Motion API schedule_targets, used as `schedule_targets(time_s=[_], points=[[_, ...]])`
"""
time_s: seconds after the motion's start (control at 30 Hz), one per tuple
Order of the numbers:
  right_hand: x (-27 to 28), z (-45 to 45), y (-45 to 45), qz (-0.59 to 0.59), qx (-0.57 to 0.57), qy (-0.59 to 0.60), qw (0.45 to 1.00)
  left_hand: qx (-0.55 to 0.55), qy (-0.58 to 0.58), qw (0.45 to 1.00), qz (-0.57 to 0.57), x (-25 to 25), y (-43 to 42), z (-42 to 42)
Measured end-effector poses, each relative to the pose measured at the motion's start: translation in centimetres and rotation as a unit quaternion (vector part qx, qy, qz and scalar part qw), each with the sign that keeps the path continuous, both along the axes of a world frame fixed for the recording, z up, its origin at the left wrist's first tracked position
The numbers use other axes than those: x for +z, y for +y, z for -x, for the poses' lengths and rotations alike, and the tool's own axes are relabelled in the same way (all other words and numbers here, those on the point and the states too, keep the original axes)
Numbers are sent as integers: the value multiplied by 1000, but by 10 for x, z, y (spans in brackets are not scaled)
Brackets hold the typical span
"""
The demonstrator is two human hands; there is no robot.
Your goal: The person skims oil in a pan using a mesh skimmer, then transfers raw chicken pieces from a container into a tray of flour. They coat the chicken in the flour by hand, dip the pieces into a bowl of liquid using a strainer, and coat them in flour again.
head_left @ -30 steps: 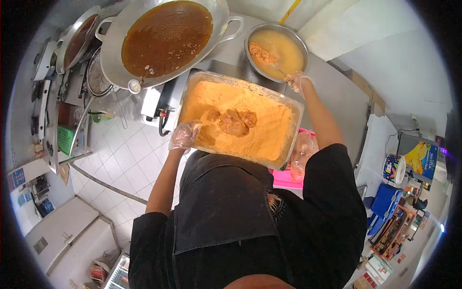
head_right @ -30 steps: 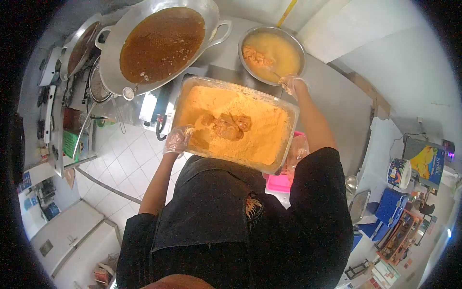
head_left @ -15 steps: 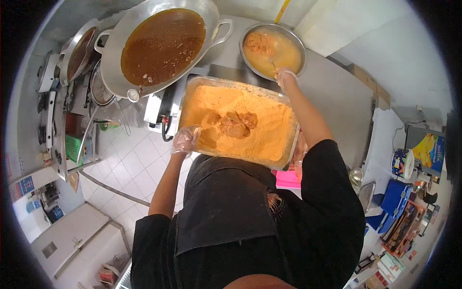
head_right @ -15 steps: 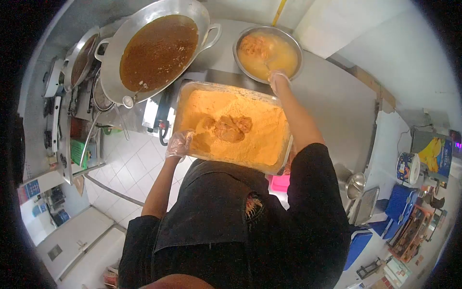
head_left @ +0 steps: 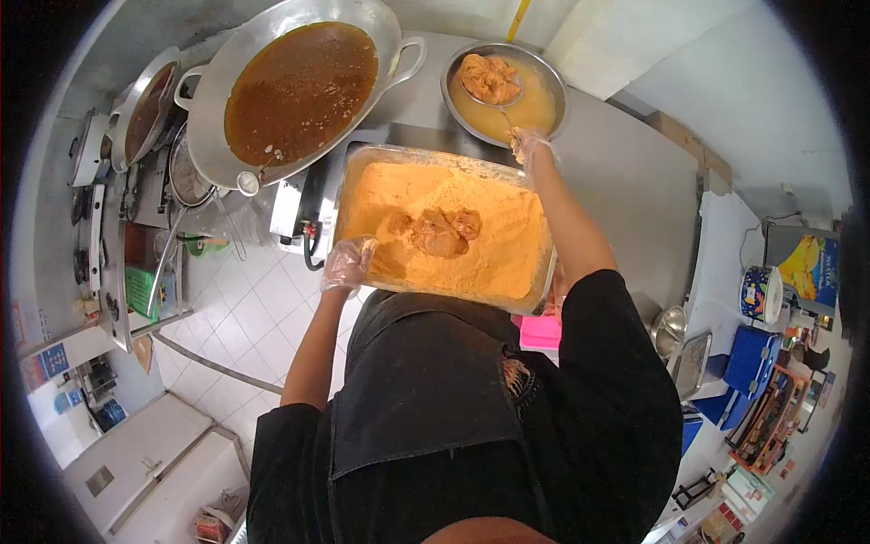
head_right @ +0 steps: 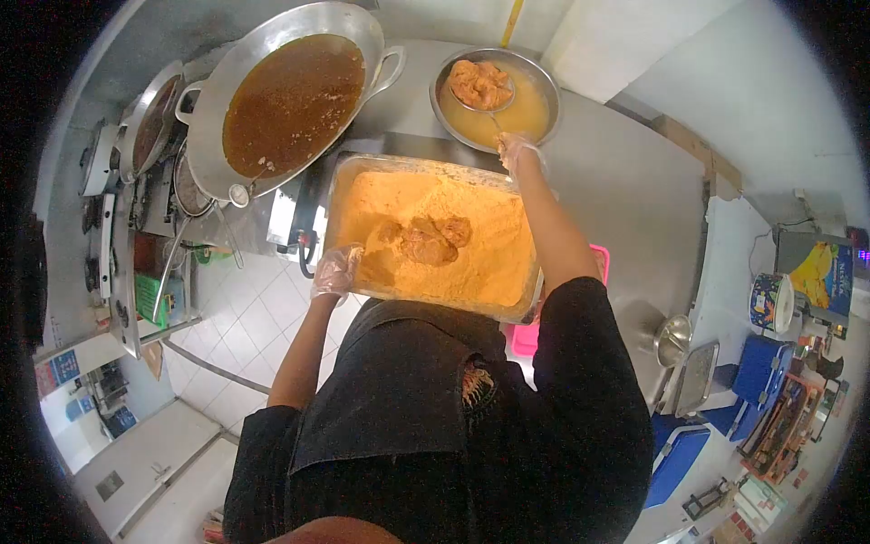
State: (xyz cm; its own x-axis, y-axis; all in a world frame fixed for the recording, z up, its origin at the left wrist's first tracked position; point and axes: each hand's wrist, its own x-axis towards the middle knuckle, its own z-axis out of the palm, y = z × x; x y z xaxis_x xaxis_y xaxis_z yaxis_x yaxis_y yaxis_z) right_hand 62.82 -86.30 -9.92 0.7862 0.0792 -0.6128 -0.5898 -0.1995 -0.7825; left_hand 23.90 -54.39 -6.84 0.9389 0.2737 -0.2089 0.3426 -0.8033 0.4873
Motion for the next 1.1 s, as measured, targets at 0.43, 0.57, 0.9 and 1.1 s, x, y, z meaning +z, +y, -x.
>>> schedule_targets(time_s=[0.43, 0.57, 0.9, 1.1], points=[[33, 75, -23, -99, -64, -99, 988, -21, 39, 999, -13, 5, 2, 3], [44, 86, -6, -77, -106, -104, 986, -40, 31, 998, -25, 13, 1, 4], [13, 98, -21, -43, -63, -95, 993, -70, 1, 996, -58, -2, 7, 9], [50, 121, -17, -92, -97, -103, 986, -56, -17, 997, -48, 0, 7, 9]])
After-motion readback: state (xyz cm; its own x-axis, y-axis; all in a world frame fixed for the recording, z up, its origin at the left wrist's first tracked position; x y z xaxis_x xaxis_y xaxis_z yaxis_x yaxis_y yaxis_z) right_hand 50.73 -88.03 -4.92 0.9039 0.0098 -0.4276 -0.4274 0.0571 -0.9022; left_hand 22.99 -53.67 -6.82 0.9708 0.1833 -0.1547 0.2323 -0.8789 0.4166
